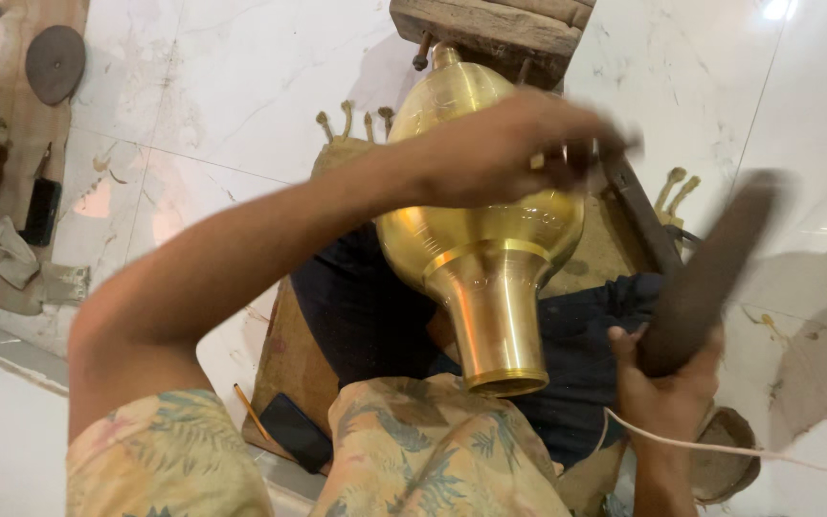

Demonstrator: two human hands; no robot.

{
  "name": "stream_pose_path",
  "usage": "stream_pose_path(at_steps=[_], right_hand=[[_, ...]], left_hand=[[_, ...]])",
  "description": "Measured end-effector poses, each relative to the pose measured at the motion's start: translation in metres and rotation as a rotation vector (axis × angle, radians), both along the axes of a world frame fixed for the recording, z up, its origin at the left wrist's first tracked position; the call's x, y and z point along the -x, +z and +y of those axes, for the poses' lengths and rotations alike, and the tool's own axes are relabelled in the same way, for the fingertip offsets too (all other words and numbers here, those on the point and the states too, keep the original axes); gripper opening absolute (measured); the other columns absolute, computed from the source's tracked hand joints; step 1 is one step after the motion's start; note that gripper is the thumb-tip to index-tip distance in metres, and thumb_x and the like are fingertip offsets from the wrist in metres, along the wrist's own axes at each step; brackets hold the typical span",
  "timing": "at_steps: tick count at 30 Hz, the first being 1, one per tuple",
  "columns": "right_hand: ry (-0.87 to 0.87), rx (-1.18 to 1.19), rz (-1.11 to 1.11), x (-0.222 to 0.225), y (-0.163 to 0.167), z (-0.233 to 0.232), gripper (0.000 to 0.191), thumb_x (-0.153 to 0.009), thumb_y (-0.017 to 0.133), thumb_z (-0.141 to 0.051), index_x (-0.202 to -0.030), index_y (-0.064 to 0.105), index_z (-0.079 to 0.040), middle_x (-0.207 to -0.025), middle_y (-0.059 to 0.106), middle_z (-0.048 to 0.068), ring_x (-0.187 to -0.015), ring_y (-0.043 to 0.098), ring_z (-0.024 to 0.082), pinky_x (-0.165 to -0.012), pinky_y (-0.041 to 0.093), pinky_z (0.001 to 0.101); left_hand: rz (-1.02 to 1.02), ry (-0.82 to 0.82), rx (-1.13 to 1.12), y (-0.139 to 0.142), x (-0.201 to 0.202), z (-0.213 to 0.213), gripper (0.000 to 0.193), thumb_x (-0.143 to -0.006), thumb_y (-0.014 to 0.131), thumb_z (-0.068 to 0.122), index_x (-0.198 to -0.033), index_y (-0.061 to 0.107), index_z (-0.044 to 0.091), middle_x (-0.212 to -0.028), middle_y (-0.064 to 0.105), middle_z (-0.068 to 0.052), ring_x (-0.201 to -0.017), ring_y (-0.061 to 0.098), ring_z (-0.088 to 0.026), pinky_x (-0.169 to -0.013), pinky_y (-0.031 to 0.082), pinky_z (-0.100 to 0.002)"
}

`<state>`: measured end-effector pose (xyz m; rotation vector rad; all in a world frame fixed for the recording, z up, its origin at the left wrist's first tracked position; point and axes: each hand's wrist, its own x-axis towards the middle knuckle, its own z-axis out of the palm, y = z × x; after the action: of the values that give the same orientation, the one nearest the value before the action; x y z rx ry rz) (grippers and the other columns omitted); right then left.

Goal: The person sits cross-legged on the floor with a large brass vessel on their lap, holding a punch against the brass surface and striking it with a wooden mallet to shape and decorate the vessel. They reposition the punch around the vessel's body and neck while continuing to hammer.

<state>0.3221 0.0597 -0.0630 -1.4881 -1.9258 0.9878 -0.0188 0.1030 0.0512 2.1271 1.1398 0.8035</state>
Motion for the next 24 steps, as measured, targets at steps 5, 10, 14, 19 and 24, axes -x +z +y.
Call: stream_pose_path(at_steps=[5, 10, 14, 19, 24], right_hand=[[0.311, -0.047, -0.507, 0.007, 0.027, 0.044, 0.09, -0.084, 0.087, -0.024, -0.164, 0.044, -0.019, -0.102, 0.074, 0.023, -0.088, 0.075, 0.038, -0.075, 0.059, 0.0475], [0.465, -0.379, -0.361, 0.022, 0.052, 0.094, 0.077, -0.084, 0.083, -0.019, -0.153, 0.051, -0.005, -0.099, 0.073, 0.026, -0.083, 0.074, 0.04, -0.071, 0.059, 0.0469], [0.353, -0.13, -0.014, 0.044, 0.099, 0.112, 0.034, -0.103, 0.079, -0.01, -0.126, 0.057, 0.002, -0.1, 0.071, 0.022, -0.086, 0.075, 0.031, -0.074, 0.063, 0.0362], [0.381, -0.164, -0.093, 0.039, 0.097, 0.116, 0.038, -0.102, 0.082, -0.003, -0.128, 0.056, 0.003, -0.101, 0.07, 0.02, -0.085, 0.073, 0.025, -0.071, 0.06, 0.0347], [0.358, -0.375, -0.161, 0.007, 0.046, 0.085, 0.069, -0.088, 0.086, -0.009, -0.145, 0.048, 0.002, -0.1, 0.072, 0.02, -0.084, 0.074, 0.027, -0.072, 0.062, 0.037]], left_hand=[[-0.102, 0.447, 0.135, -0.007, -0.002, -0.052, 0.049, -0.101, 0.072, 0.016, -0.143, 0.046, 0.009, -0.106, 0.076, -0.009, -0.094, 0.08, -0.022, -0.082, 0.066, -0.037], [-0.088, 0.482, 0.119, -0.016, -0.002, -0.057, 0.05, -0.104, 0.071, 0.018, -0.147, 0.046, 0.012, -0.106, 0.076, -0.011, -0.095, 0.08, -0.023, -0.082, 0.066, -0.038], [-0.083, 0.474, 0.084, -0.019, -0.004, -0.054, 0.049, -0.104, 0.071, 0.017, -0.147, 0.048, 0.01, -0.106, 0.075, -0.01, -0.096, 0.079, -0.022, -0.083, 0.066, -0.036], [0.014, 0.345, -0.026, -0.016, -0.003, -0.046, 0.047, -0.101, 0.073, 0.013, -0.143, 0.053, 0.006, -0.114, 0.074, -0.011, -0.094, 0.076, -0.022, -0.084, 0.063, -0.038], [0.085, 0.169, 0.071, -0.007, -0.002, -0.03, 0.047, -0.095, 0.073, 0.011, -0.14, 0.06, 0.007, -0.107, 0.076, -0.009, -0.089, 0.077, -0.021, -0.08, 0.061, -0.039]])
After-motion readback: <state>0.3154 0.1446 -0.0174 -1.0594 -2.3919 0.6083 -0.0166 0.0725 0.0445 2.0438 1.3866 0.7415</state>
